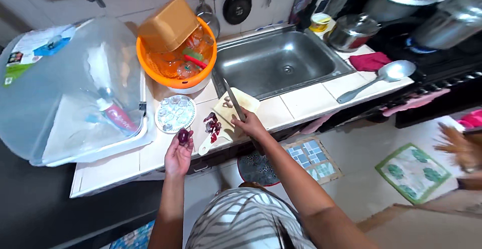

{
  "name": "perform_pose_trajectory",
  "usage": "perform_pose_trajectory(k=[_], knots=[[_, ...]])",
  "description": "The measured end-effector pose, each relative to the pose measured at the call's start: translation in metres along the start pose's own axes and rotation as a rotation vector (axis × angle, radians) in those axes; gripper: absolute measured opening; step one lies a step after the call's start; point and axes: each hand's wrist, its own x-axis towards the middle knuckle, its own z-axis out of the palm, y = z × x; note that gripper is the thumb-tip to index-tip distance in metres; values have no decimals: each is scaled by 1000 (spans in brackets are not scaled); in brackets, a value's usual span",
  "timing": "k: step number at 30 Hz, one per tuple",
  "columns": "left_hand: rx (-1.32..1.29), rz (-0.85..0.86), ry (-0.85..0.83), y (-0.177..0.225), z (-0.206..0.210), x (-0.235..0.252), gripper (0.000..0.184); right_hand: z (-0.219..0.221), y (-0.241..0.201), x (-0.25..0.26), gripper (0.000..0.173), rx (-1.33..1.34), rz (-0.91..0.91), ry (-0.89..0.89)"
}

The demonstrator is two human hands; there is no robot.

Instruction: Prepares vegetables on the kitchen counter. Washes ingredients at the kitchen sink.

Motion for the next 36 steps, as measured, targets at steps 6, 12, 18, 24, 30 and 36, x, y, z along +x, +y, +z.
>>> perform_pose_trajectory(k=[6,12,18,24,30,36], knots=[[195,-33,-223,0,31,13,29,-47,5,12,50,-392,68,116],[290,-62,-324,-34,90,43,22,-129,6,47,61,-537,169,279],[287,-116,-355,-93,146,84,39,-238,24,140,82,-627,173,340],[210,-168,-318,-152,206,126,35,-339,46,251,93,-739,139,282],[336,-143,-251,-189,253,150,25,-402,51,327,58,-655,184,190],[350,-130,-236,-205,256,167,29,-426,61,365,96,-422,307,177]])
